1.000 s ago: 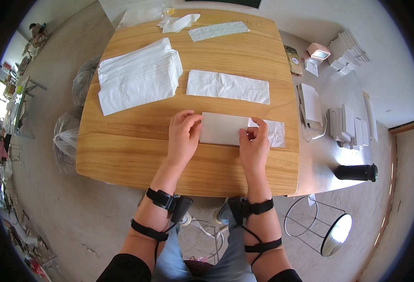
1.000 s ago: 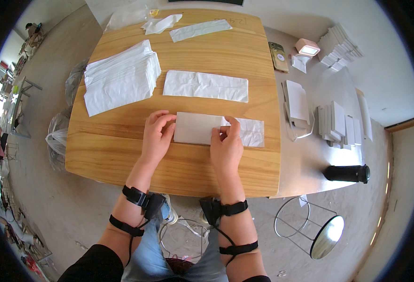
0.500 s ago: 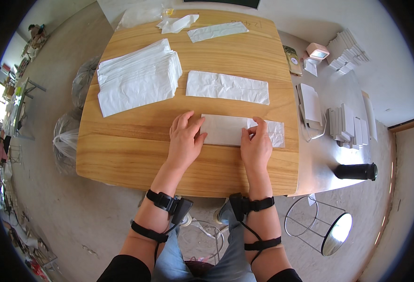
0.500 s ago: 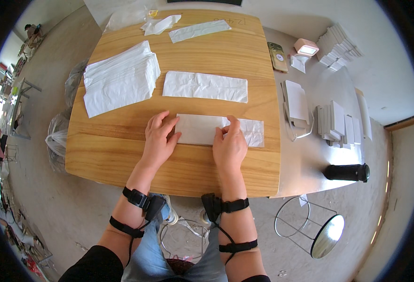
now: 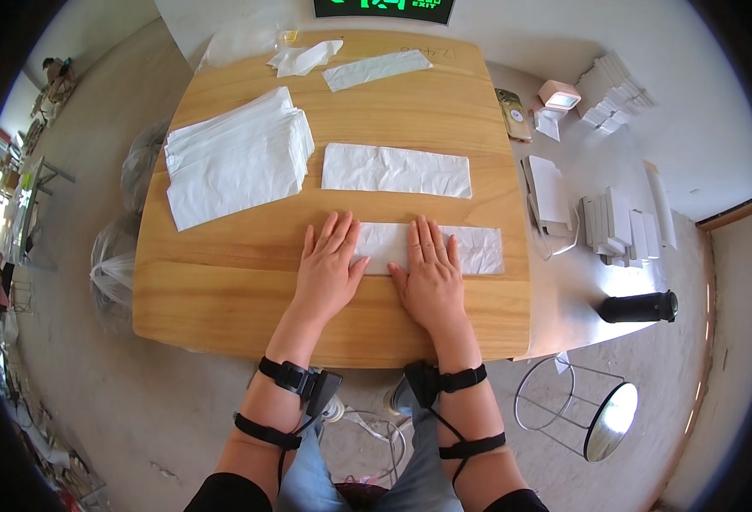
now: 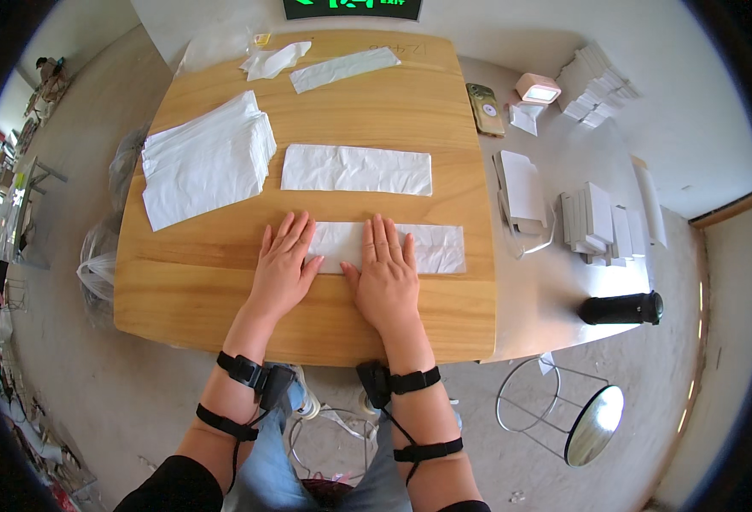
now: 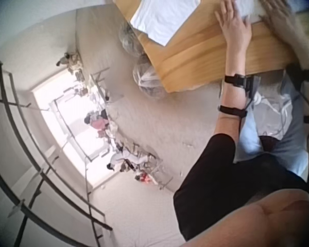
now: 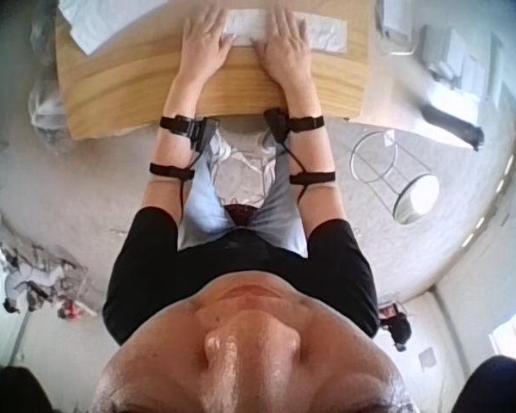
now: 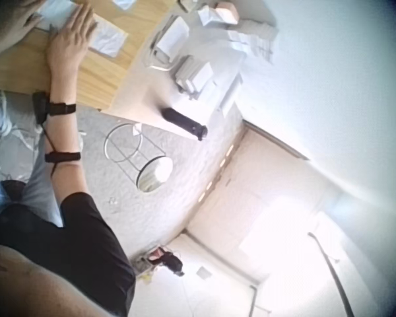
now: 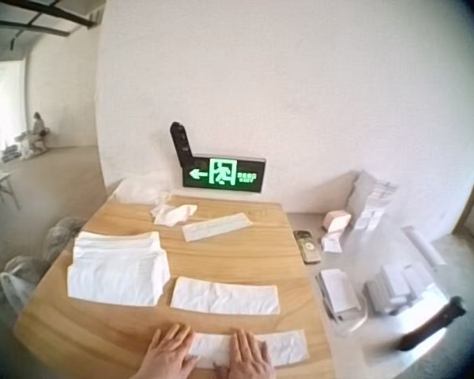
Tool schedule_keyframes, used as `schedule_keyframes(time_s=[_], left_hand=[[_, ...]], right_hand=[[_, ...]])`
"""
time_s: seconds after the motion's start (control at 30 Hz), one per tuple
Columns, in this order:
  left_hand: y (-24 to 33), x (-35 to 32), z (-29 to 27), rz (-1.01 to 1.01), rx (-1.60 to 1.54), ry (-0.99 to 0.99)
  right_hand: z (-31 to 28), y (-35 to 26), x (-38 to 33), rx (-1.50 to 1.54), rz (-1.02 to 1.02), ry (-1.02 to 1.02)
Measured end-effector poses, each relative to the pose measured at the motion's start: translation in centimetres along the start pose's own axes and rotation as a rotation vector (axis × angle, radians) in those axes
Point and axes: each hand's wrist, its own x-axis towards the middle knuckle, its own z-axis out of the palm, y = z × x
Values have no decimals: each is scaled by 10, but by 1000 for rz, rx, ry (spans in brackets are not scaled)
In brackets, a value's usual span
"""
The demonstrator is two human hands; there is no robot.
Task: Folding long white plastic strips or bags on a wooden table.
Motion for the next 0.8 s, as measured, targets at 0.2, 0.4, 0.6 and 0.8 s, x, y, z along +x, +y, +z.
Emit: schedule_keyframes(time_s=[0.2, 0.4, 0.6, 0.8], left_hand=[[7, 1, -6, 15, 14, 3], [-13, 27, -6, -85, -229, 140], [-42, 96, -1, -163, -112, 406], [-45, 124, 18, -310, -54, 317]], right_hand=[[-5, -2, -2, -19, 21, -34], [-10, -2, 2, 87, 74, 35], [-13, 13, 5, 239, 169, 175], [-14, 27, 4, 305, 230, 222]])
